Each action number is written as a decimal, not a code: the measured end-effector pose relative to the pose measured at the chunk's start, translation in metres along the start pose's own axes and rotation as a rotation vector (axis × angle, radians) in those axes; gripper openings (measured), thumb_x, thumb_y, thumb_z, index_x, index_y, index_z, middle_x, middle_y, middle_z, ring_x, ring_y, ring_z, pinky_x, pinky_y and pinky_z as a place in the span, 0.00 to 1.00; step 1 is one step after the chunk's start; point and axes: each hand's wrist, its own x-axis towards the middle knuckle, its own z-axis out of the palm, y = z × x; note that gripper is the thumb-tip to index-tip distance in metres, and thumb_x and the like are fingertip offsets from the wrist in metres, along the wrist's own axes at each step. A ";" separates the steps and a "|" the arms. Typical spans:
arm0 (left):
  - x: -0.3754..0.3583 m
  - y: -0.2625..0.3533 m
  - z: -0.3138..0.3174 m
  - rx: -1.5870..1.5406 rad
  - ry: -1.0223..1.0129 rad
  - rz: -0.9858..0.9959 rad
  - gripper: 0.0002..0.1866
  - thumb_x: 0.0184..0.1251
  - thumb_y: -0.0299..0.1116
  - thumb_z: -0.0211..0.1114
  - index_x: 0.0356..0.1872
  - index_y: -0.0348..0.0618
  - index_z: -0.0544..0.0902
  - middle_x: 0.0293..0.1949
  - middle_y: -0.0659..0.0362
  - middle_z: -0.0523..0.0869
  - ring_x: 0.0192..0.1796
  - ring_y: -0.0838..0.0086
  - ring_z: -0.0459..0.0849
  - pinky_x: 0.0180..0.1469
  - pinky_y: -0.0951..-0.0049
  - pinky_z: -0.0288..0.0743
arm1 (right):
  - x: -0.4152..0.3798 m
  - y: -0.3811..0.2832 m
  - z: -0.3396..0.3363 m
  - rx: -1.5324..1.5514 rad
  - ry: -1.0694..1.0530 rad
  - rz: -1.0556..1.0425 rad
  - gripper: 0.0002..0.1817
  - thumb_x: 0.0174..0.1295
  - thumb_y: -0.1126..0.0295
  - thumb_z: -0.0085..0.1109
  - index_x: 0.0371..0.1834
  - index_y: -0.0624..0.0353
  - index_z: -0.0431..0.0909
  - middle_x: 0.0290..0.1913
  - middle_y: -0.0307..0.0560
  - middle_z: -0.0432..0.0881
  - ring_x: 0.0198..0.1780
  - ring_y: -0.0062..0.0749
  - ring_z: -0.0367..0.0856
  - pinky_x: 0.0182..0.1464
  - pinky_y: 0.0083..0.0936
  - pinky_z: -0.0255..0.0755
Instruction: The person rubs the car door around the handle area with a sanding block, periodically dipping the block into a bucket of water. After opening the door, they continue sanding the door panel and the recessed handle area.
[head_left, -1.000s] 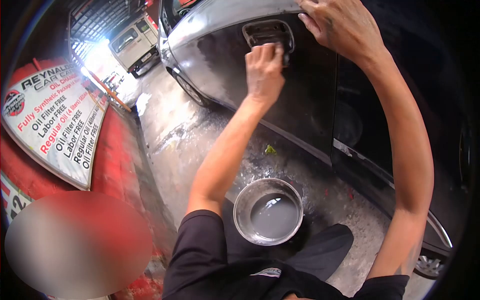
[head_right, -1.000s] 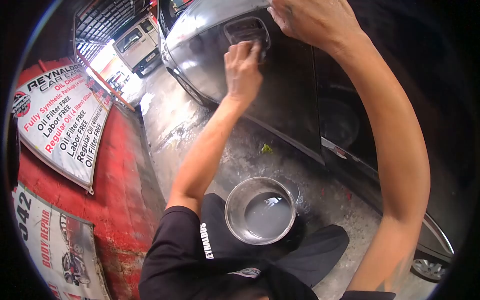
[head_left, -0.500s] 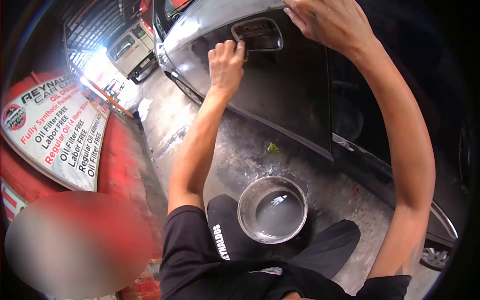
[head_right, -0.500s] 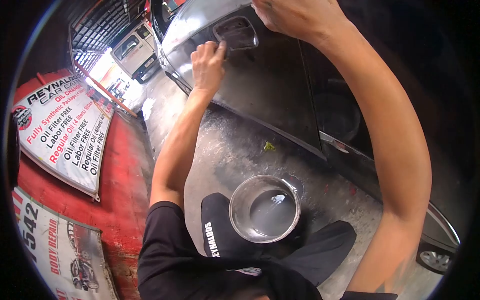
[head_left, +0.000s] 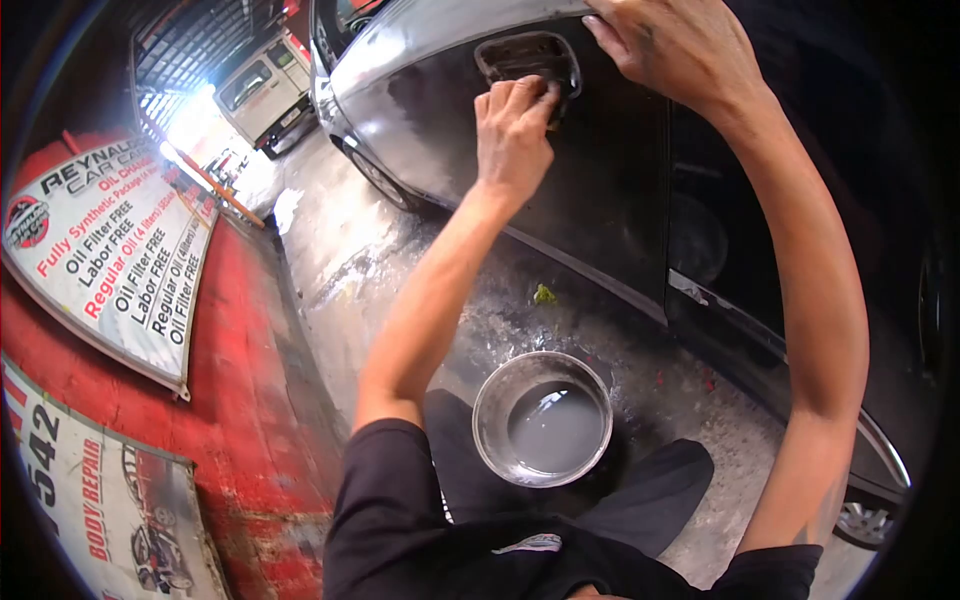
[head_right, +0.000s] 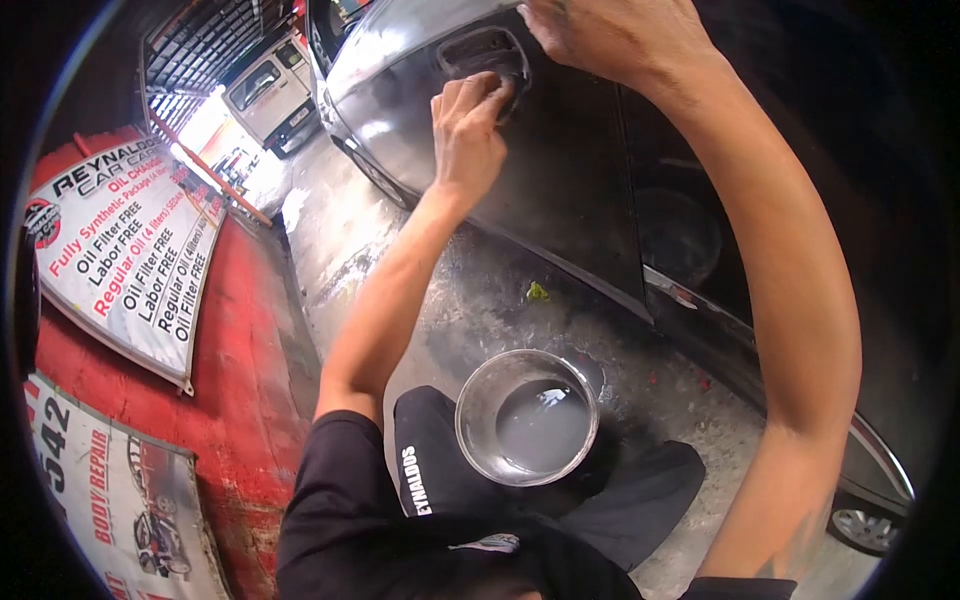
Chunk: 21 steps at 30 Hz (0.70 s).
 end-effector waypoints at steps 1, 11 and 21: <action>0.000 -0.015 0.002 0.036 0.002 0.052 0.19 0.55 0.18 0.63 0.48 0.38 0.92 0.50 0.56 0.88 0.56 0.57 0.84 0.58 0.58 0.73 | 0.000 0.001 0.000 -0.017 0.004 0.005 0.20 0.60 0.64 0.66 0.53 0.65 0.88 0.62 0.60 0.84 0.70 0.54 0.78 0.79 0.56 0.63; 0.004 0.024 0.016 -0.088 0.092 -0.049 0.18 0.55 0.17 0.63 0.47 0.38 0.91 0.52 0.55 0.88 0.55 0.56 0.83 0.58 0.59 0.74 | 0.000 -0.002 -0.005 -0.016 -0.108 0.061 0.17 0.59 0.66 0.66 0.49 0.64 0.88 0.62 0.62 0.84 0.71 0.56 0.77 0.79 0.55 0.63; 0.002 -0.054 -0.007 -0.079 0.066 -0.224 0.11 0.61 0.19 0.68 0.44 0.37 0.91 0.41 0.58 0.88 0.41 0.60 0.86 0.45 0.59 0.79 | -0.001 0.001 -0.005 0.002 -0.012 0.024 0.17 0.58 0.68 0.64 0.49 0.63 0.87 0.62 0.59 0.83 0.71 0.54 0.77 0.80 0.53 0.63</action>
